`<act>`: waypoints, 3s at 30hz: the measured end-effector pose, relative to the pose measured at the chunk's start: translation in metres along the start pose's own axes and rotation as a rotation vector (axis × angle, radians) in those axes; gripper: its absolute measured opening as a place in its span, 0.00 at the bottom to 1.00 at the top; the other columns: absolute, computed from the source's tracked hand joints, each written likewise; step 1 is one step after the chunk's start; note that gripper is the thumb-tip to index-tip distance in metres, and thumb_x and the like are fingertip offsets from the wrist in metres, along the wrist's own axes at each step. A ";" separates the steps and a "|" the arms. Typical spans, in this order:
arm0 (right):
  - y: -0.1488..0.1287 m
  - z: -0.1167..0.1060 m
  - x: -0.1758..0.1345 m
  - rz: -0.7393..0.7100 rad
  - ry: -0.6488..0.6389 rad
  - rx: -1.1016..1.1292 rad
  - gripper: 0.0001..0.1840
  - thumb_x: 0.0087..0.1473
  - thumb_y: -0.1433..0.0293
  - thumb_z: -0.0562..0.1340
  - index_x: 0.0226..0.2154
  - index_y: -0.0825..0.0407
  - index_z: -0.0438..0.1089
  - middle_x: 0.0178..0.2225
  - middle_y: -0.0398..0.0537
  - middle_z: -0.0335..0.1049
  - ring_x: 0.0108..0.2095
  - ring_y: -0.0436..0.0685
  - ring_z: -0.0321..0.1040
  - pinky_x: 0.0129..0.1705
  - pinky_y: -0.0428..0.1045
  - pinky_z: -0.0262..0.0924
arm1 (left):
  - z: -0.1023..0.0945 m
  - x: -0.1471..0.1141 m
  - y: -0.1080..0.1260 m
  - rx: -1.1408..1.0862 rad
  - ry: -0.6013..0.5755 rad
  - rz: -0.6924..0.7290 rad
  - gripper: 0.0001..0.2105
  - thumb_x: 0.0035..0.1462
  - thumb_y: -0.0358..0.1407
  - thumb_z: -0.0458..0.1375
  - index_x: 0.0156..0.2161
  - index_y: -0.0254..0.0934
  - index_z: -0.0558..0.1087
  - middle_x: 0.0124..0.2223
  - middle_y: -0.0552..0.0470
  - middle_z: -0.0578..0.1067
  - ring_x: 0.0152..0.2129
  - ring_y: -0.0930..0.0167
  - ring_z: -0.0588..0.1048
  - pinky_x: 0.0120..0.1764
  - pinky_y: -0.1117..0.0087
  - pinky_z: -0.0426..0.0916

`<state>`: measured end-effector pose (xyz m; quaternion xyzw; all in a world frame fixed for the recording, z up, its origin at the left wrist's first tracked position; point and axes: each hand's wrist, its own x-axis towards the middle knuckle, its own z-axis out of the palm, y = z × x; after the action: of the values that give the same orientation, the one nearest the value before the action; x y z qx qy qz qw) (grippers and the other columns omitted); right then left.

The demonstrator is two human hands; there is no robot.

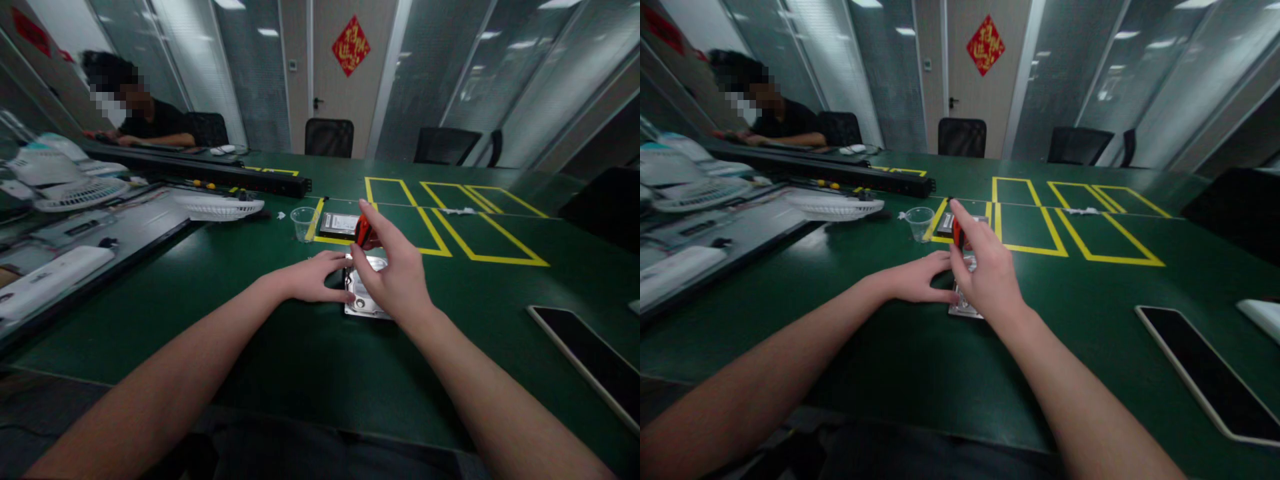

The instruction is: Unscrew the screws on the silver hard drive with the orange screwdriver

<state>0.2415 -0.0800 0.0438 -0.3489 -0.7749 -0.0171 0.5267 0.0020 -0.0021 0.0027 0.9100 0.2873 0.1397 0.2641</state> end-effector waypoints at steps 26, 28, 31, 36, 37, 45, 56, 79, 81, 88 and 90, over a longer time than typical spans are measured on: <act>0.005 0.003 -0.002 0.007 0.030 -0.024 0.41 0.80 0.73 0.65 0.89 0.39 0.68 0.68 0.58 0.88 0.56 0.70 0.88 0.62 0.69 0.91 | -0.001 -0.001 -0.002 0.013 -0.015 -0.012 0.49 0.75 0.71 0.74 0.88 0.46 0.73 0.91 0.34 0.70 0.90 0.39 0.68 0.90 0.33 0.64; 0.005 0.004 -0.003 0.014 0.026 -0.018 0.42 0.80 0.73 0.64 0.89 0.39 0.67 0.69 0.59 0.88 0.56 0.70 0.88 0.63 0.68 0.91 | -0.001 -0.001 -0.003 0.015 -0.017 -0.009 0.49 0.75 0.71 0.74 0.88 0.46 0.73 0.91 0.34 0.70 0.90 0.39 0.67 0.90 0.33 0.64; 0.004 0.003 -0.003 0.017 0.017 -0.017 0.42 0.80 0.73 0.64 0.90 0.40 0.66 0.69 0.59 0.89 0.55 0.69 0.88 0.63 0.68 0.90 | 0.001 0.000 -0.004 0.017 -0.011 -0.011 0.49 0.75 0.71 0.74 0.87 0.45 0.74 0.91 0.33 0.70 0.90 0.39 0.68 0.90 0.33 0.63; 0.000 0.000 0.000 0.022 -0.002 -0.040 0.41 0.80 0.71 0.64 0.89 0.40 0.69 0.66 0.59 0.89 0.55 0.70 0.86 0.63 0.70 0.89 | 0.002 0.000 -0.004 0.007 0.003 0.006 0.47 0.75 0.70 0.75 0.86 0.47 0.75 0.90 0.34 0.71 0.89 0.39 0.69 0.90 0.32 0.64; -0.001 -0.001 0.000 0.024 -0.006 -0.043 0.41 0.80 0.71 0.64 0.88 0.40 0.69 0.64 0.58 0.89 0.55 0.70 0.85 0.63 0.70 0.89 | 0.001 0.000 -0.003 0.008 0.003 0.007 0.47 0.76 0.70 0.74 0.87 0.47 0.75 0.90 0.34 0.71 0.89 0.39 0.69 0.90 0.33 0.64; -0.001 -0.001 0.001 0.027 -0.002 -0.039 0.41 0.78 0.73 0.64 0.87 0.42 0.69 0.65 0.58 0.88 0.54 0.68 0.86 0.62 0.68 0.89 | -0.001 -0.001 0.002 0.008 -0.009 -0.029 0.48 0.75 0.69 0.76 0.88 0.48 0.73 0.92 0.35 0.69 0.90 0.39 0.68 0.90 0.33 0.64; 0.001 0.000 -0.001 0.062 -0.001 -0.025 0.40 0.75 0.70 0.68 0.85 0.42 0.70 0.65 0.60 0.87 0.53 0.71 0.88 0.61 0.72 0.93 | -0.001 0.000 -0.002 0.000 -0.008 -0.002 0.49 0.75 0.70 0.76 0.88 0.50 0.73 0.92 0.35 0.70 0.89 0.37 0.68 0.89 0.30 0.65; 0.002 0.001 -0.002 0.077 -0.001 0.014 0.43 0.75 0.73 0.67 0.87 0.40 0.67 0.73 0.60 0.86 0.59 0.71 0.91 0.67 0.71 0.92 | 0.000 0.000 -0.003 -0.005 -0.009 -0.008 0.48 0.75 0.70 0.75 0.88 0.51 0.73 0.91 0.36 0.71 0.89 0.38 0.68 0.89 0.30 0.64; 0.002 0.001 -0.002 0.089 -0.004 0.014 0.46 0.73 0.73 0.68 0.87 0.40 0.66 0.76 0.60 0.84 0.61 0.72 0.91 0.69 0.72 0.91 | 0.000 0.000 -0.004 -0.007 -0.010 -0.013 0.48 0.74 0.70 0.76 0.88 0.52 0.73 0.91 0.36 0.71 0.89 0.38 0.68 0.89 0.30 0.64; 0.001 0.000 -0.004 0.087 0.001 0.008 0.46 0.71 0.74 0.67 0.86 0.42 0.65 0.77 0.62 0.83 0.64 0.72 0.90 0.70 0.72 0.89 | -0.002 0.000 0.002 -0.013 -0.019 -0.015 0.48 0.75 0.67 0.77 0.89 0.51 0.72 0.92 0.35 0.69 0.89 0.37 0.67 0.89 0.29 0.64; 0.001 0.000 -0.003 0.083 -0.004 0.002 0.46 0.70 0.74 0.67 0.85 0.42 0.66 0.75 0.61 0.83 0.64 0.73 0.89 0.69 0.72 0.89 | -0.002 0.000 0.002 -0.007 -0.013 -0.004 0.47 0.75 0.67 0.77 0.89 0.51 0.73 0.92 0.35 0.70 0.89 0.38 0.68 0.89 0.30 0.64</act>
<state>0.2427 -0.0807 0.0410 -0.3802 -0.7610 0.0065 0.5257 0.0022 -0.0028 0.0052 0.9095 0.2869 0.1342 0.2694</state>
